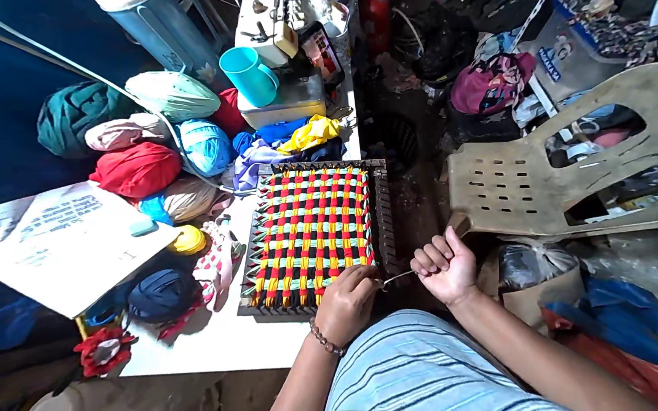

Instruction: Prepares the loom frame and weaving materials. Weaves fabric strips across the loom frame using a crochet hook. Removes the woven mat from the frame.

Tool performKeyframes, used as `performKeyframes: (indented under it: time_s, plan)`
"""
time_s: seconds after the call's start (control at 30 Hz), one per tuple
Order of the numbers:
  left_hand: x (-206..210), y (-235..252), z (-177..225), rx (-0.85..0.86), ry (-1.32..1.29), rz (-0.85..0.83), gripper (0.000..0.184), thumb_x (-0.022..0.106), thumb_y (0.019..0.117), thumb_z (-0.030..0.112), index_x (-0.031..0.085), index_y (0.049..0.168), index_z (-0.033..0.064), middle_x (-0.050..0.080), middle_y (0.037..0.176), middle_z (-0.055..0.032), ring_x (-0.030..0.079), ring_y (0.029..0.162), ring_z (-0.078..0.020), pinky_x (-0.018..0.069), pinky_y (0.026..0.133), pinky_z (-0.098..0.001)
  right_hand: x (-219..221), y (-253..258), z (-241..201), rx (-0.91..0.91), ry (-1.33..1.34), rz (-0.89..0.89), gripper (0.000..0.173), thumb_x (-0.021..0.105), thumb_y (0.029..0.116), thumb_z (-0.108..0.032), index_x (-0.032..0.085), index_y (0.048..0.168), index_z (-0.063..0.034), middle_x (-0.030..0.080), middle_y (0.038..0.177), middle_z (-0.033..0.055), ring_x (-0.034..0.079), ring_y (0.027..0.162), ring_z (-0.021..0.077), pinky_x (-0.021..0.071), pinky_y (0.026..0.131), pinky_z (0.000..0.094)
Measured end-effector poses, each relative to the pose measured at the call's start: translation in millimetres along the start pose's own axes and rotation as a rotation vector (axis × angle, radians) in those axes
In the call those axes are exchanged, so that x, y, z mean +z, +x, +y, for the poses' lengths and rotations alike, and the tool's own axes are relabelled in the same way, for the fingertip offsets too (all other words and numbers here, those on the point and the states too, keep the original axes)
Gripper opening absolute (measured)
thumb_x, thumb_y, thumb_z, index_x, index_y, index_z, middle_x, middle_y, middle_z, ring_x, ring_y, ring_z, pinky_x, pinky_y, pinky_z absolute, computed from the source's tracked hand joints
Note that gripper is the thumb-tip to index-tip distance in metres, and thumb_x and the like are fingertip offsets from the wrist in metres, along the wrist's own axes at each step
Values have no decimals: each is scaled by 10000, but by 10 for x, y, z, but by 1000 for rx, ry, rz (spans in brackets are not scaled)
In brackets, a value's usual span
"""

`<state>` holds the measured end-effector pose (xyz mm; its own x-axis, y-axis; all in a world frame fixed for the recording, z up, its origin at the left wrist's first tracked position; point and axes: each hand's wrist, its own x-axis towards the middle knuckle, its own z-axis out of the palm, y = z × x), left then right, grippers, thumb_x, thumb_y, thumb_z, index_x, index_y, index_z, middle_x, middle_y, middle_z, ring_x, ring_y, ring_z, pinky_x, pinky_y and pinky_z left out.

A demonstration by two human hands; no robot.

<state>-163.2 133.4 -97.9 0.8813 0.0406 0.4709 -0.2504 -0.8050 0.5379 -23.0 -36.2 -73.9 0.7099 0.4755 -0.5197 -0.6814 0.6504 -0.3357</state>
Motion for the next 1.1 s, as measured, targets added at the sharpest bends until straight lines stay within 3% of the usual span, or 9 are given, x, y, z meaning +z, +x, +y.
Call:
performKeyframes:
  time_s: [0.23,0.53,0.63,0.83,0.97,1.1]
  plan:
    - [-17,15,-5,9,48,-66,148,592,969,123,725,905,130,746,1054,-100,721,1037,-232,599,887,-320,-120,53,18,26,7,-86,693,202,1090,-489,397,486,-212,354,403,-73,414,354,76,419,418,262]
    - [-7,20,-19,11,85,-92,154,593,951,131,740,916,161,749,1069,-106,727,1027,-248,607,859,-345,-151,202,-38,98,-85,-473,552,562,978,-536,558,528,-216,442,448,-96,494,425,46,454,482,237]
    - [0,21,-20,14,96,-89,153,595,949,142,743,913,160,752,1063,-105,730,1020,-249,607,855,-349,-111,195,-82,122,-165,-579,493,630,947,-518,583,555,-222,466,472,-106,514,454,37,480,533,232]
    - [-12,12,-25,25,95,-64,161,576,986,170,735,967,175,745,1071,-91,718,1031,-246,592,895,-374,353,-151,-125,27,-607,-717,478,516,996,-291,447,523,-266,378,495,-166,411,475,-35,396,539,186]
    - [-11,4,-20,37,107,-20,150,572,998,191,722,983,192,732,1067,-67,701,1048,-227,576,926,-369,601,-354,-32,-51,-664,-544,486,434,1003,-215,396,522,-276,336,481,-166,343,450,-41,311,490,177]
    - [-16,-1,-11,22,103,-14,155,567,1005,198,719,983,180,728,1073,-65,692,1058,-229,569,928,-367,770,-392,5,-87,-644,-263,543,317,1040,-183,360,502,-240,345,443,-115,351,413,0,321,461,187]
